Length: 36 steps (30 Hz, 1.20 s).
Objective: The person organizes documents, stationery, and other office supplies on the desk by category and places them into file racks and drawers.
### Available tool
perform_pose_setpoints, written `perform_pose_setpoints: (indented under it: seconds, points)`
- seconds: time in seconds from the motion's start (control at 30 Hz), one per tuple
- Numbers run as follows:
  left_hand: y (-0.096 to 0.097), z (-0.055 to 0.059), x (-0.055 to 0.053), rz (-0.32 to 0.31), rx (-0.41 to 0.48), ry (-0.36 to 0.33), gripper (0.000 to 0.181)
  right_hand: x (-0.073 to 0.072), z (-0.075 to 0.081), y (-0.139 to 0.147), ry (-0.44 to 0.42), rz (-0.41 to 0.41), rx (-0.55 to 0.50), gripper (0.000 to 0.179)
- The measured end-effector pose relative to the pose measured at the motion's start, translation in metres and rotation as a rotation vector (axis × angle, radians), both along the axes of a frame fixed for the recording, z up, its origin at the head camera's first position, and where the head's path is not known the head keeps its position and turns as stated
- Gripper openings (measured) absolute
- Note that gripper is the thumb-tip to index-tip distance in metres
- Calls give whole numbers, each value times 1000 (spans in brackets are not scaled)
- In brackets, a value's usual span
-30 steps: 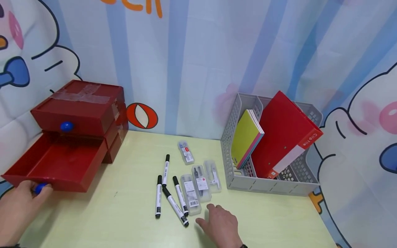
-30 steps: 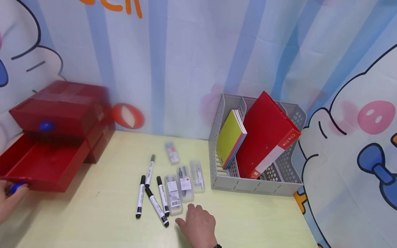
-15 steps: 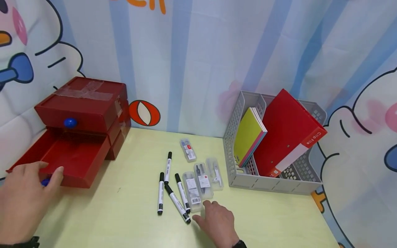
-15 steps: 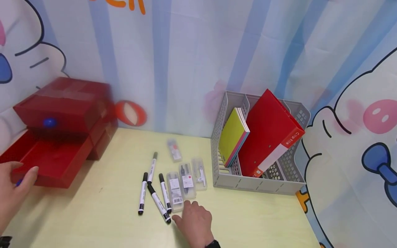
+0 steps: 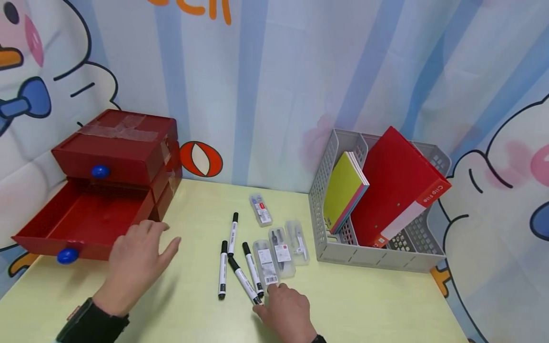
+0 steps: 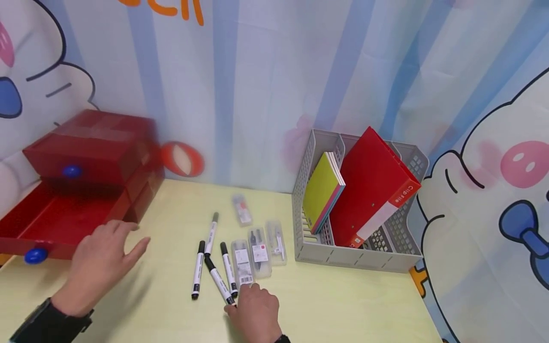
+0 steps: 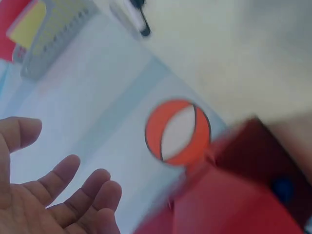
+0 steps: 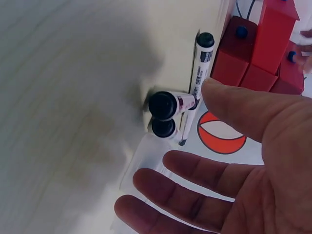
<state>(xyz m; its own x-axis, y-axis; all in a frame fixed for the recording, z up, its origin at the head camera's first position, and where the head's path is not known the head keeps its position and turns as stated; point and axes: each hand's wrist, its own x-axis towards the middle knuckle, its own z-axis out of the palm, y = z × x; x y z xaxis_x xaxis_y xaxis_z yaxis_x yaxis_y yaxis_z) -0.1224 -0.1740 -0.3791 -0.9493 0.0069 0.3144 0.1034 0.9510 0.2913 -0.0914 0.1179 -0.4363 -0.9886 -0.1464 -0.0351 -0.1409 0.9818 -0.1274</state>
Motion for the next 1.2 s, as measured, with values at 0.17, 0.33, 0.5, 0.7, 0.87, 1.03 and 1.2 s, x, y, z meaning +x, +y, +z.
perform_pose_setpoints:
  seconds: [0.17,0.33,0.5,0.7,0.87,1.03,1.2]
  points:
    - [31,-18,-8,-42,-49,-64,48,2,-6,-2,44,18,4,47]
    - [49,-34,-14,-92,-86,-86,45,2,-10,-5,18,26,27,46]
    - [60,-42,-16,-126,-94,-109,41,3,-15,-7,18,25,48,45]
    - [67,-48,-16,-143,-88,-128,37,1,-17,-8,17,26,69,42]
    - [71,-49,-16,-143,-87,-168,37,-1,-17,-8,56,47,54,36]
    - [75,-48,-16,-143,-80,-211,36,-1,-18,-7,82,67,52,31]
    - [78,-48,-15,-164,-71,-186,34,1,-17,-6,152,74,20,28]
